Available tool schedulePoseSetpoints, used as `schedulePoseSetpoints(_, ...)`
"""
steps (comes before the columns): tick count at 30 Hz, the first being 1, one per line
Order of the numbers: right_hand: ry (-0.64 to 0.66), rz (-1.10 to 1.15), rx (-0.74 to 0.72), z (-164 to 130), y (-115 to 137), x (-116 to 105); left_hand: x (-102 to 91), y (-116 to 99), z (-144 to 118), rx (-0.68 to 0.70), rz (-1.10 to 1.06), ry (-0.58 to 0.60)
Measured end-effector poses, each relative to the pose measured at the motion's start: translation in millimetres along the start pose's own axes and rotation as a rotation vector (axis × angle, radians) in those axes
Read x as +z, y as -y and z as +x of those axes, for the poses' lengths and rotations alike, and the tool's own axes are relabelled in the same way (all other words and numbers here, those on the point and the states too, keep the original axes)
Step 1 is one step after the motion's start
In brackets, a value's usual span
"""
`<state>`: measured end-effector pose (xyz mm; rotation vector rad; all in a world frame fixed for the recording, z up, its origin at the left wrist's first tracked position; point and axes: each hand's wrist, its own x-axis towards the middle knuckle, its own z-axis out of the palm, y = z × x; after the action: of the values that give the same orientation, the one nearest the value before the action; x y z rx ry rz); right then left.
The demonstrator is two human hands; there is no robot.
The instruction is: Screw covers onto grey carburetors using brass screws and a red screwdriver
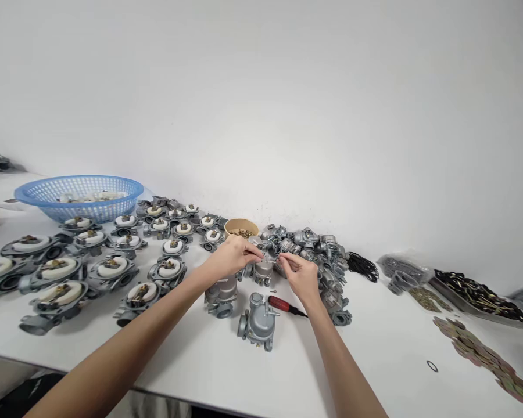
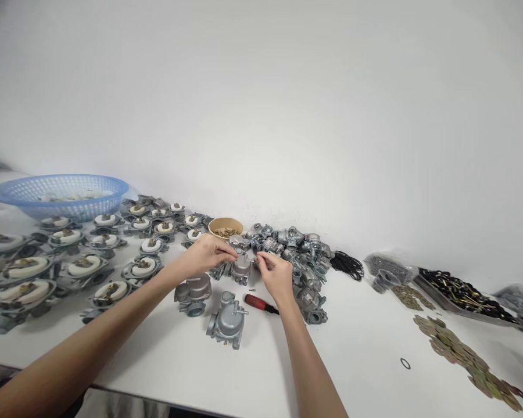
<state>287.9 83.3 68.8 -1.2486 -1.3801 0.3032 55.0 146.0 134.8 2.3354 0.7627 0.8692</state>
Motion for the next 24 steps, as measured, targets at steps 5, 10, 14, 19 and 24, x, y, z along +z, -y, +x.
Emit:
schedulePoseSetpoints(5,0.055,-0.045,0.035,7,-16,7,0.1,0,-3,0.054,0.023,0.036)
schedulePoseSetpoints(10,0.099,-0.007,0.082,13,-19,11,-1.2,-1,-5,-0.013,0.027,0.087)
schedulePoseSetpoints(14,0.144,0.006,0.098,14,-23,16,1.2,-1,-4,-0.068,0.029,0.117)
schedulePoseSetpoints(19,0.173,0.027,0.108,17,-29,20,8.6,-3,-4,-0.133,0.064,0.122)
schedulePoseSetpoints(24,0.185,0.028,0.11,17,-28,18,12.7,-1,-4,-0.152,0.09,0.133)
